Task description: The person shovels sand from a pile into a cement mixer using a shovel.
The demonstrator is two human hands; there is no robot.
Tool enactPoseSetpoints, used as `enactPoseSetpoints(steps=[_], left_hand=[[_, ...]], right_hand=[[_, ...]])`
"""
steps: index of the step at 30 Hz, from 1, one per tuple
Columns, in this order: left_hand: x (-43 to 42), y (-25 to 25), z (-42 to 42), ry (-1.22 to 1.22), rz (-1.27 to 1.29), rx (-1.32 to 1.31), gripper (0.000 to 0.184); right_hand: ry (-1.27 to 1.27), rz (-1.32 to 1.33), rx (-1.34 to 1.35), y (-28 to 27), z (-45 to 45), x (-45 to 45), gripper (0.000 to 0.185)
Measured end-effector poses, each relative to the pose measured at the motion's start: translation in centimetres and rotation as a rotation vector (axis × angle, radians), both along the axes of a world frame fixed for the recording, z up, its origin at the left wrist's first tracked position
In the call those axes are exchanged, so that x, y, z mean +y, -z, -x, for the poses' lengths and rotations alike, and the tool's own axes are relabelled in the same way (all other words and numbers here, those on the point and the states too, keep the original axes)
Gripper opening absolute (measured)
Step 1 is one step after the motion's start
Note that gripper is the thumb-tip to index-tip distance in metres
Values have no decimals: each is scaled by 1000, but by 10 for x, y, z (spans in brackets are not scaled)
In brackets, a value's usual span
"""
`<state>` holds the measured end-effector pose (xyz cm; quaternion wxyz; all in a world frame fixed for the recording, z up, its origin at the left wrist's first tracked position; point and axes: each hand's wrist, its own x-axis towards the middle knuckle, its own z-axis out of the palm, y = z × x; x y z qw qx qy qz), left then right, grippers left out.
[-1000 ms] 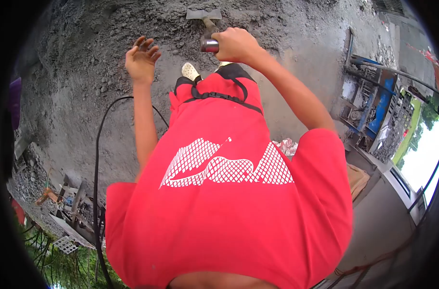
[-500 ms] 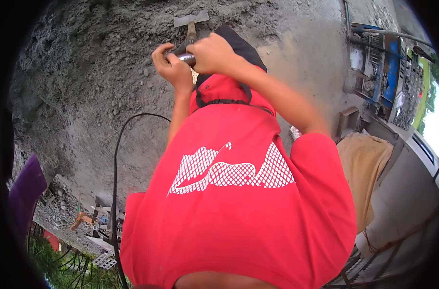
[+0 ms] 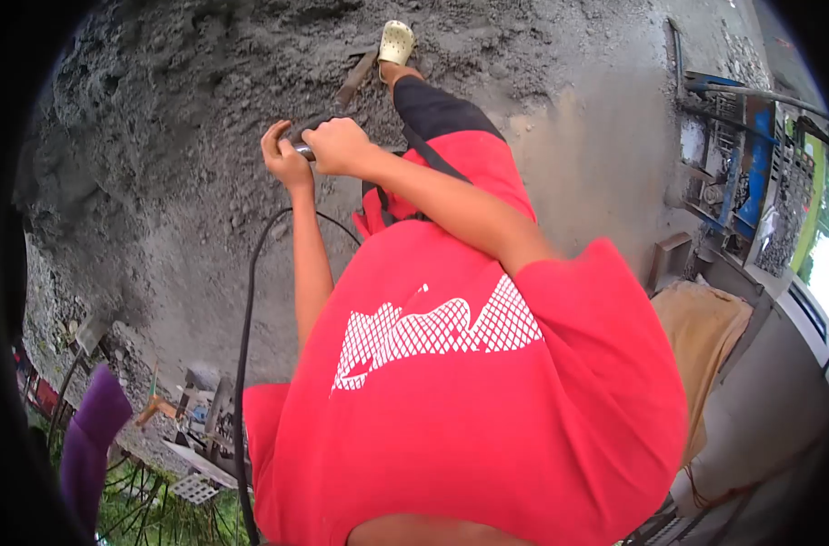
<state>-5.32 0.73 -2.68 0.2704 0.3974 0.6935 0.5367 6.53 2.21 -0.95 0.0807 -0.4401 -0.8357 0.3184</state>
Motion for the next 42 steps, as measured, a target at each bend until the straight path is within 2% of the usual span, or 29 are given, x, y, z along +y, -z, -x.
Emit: enactPoseSetpoints(steps=[2,4,5,9,12,13,14,16,18,19,20,21,22,26,28,30,33,35,37,38,40,41,42], left_hand=[[-40,26,13,188,90,148,27],[-64,38,2,241,236,250,28],[-69,42,-3,251,293,251,28],[-35,2,-30,27,137,148,28],[-12,-12,-31,-63,126,-7,29],[-6,-14,-33,-141,122,-167,32],[4,-5,-28,-142,139,-107,32],[12,32,-28,-151,180,-12,36],[-65,91,-10,-118,481,234,42],[-84,126,-5,-121,588,361,45],[-104,149,-7,-106,658,176,41],[-105,142,-11,-95,601,140,39],[-103,135,-16,-92,539,98,38],[-95,136,-19,-41,516,28,34],[-83,122,-32,-29,424,144,32],[-56,99,-55,-77,304,22,30],[-2,49,-77,-299,275,-290,27],[27,35,-74,-380,328,-97,26],[18,50,-73,-376,333,139,25],[3,67,-73,-341,339,280,24],[-45,99,-77,-250,621,168,23],[-54,103,-82,-238,567,230,22],[-71,105,-80,-224,517,297,22]], right_hand=[[-63,56,-40,12,8,-18,21],[-134,144,-156,15,-4,-47,24],[-174,146,-167,19,-12,-50,32],[-94,118,-191,-20,-24,-24,29],[-106,189,-192,-61,-24,0,25],[-106,200,-179,-61,-21,4,25],[-109,204,-168,-55,-19,15,26],[-199,338,17,28,-19,24,32],[-309,402,-179,71,0,-23,34],[-288,421,-160,92,-2,-43,35],[-243,450,-142,100,-6,-65,35],[-248,467,-202,102,-9,-69,35],[-243,471,-151,107,-12,-69,35],[-147,361,-136,108,-20,-74,31],[-120,298,-216,86,-30,-60,32],[-102,346,-209,55,-45,-33,32],[-109,306,-238,32,-55,8,32],[-146,285,-177,13,-49,37,35],[-280,407,-53,45,-50,50,35],[-359,438,-132,42,-49,37,37],[-303,386,-143,83,-57,-14,40],[-259,392,-211,98,-58,-34,37],[-215,484,-254,82,-56,-41,36]])
